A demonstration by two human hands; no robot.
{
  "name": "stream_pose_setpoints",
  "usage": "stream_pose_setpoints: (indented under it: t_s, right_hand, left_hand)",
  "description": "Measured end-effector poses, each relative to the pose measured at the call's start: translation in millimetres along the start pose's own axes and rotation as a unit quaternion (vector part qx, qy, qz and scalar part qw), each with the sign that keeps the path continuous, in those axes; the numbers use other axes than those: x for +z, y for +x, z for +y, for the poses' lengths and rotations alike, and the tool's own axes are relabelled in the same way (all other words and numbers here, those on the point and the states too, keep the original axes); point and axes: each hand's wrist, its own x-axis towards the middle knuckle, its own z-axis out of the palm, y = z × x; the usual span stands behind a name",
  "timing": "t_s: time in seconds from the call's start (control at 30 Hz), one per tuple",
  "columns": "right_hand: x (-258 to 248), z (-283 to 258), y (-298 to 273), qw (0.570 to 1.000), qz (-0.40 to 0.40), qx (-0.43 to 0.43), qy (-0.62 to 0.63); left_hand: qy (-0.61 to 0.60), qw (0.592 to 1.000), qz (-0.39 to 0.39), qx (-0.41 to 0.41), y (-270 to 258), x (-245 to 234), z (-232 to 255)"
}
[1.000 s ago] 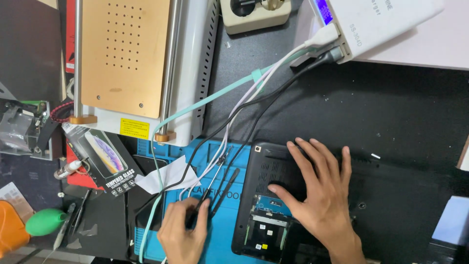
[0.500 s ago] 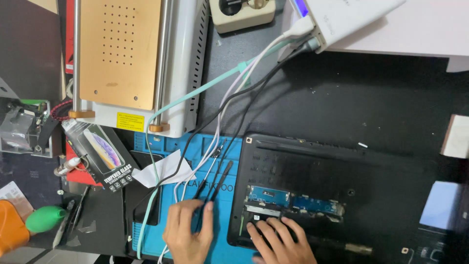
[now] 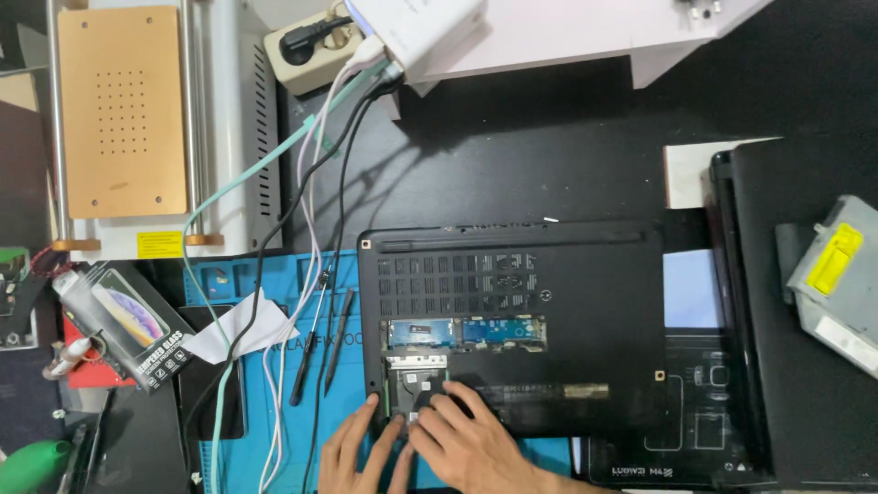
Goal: The person removes the back cover of a laptop to access the internal components. They then disconnect several ribbon cables and connectors from the motherboard using their hands.
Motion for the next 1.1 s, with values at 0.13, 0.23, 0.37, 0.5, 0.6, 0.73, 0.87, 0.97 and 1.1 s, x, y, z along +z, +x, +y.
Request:
stream_pose_setpoints:
  t_s: [0.13, 0.23, 0.37, 0.5, 0.6, 0.73, 0.87, 0.97, 1.1]
  right_hand:
    - [6.3, 2.3, -15.7, 0.998, -0.057, -0.029, 0.004]
    - [-6.6, 0.3, -18.1, 0.995, -0.086, -0.04, 0.022]
    - [-29.5, 7.2, -29.9, 1.0, 0.013, -0.013, 0.023]
    - [-85.0, 18.5, -47.2, 0.934, 0.218, 0.257, -0.121]
    - [-107.7, 35.0, -89.4, 0.868, 0.225, 0.424, -0.128]
    - [-113.9, 38.8, -115.3, 0.811, 0.181, 0.556, -0.008]
    - [-121.4, 30.4, -117.4, 0.805, 0.261, 0.528, 0.069]
    - [-120.6, 30.0, -123.0, 0.806, 0.279, 0.513, 0.093]
    - [-113.6, 32.3, -130.2, 0.744, 0.263, 0.52, 0.327]
  left_hand:
    - [0.011, 0.999, -0.005, 0.05, -6.3, 2.5, -5.1]
    - [0.033, 0.993, 0.059, 0.1, -10.3, 9.1, -6.5]
    - [0.045, 0.991, 0.066, 0.104, -10.4, 8.2, -1.3]
    - [-0.001, 0.998, 0.037, 0.046, -9.8, 8.2, 4.5]
    - [-0.103, 0.989, 0.058, -0.084, 11.4, -9.0, 34.4]
    - [0.026, 0.996, 0.019, 0.08, 13.3, 4.6, 38.5]
    - [0.045, 0.994, 0.005, 0.1, -3.4, 27.9, 31.6]
    - [0.01, 0.992, 0.018, 0.128, -3.0, 36.1, 36.2]
    - [-0.061, 0.987, 0.065, 0.132, 8.2, 32.8, 60.2]
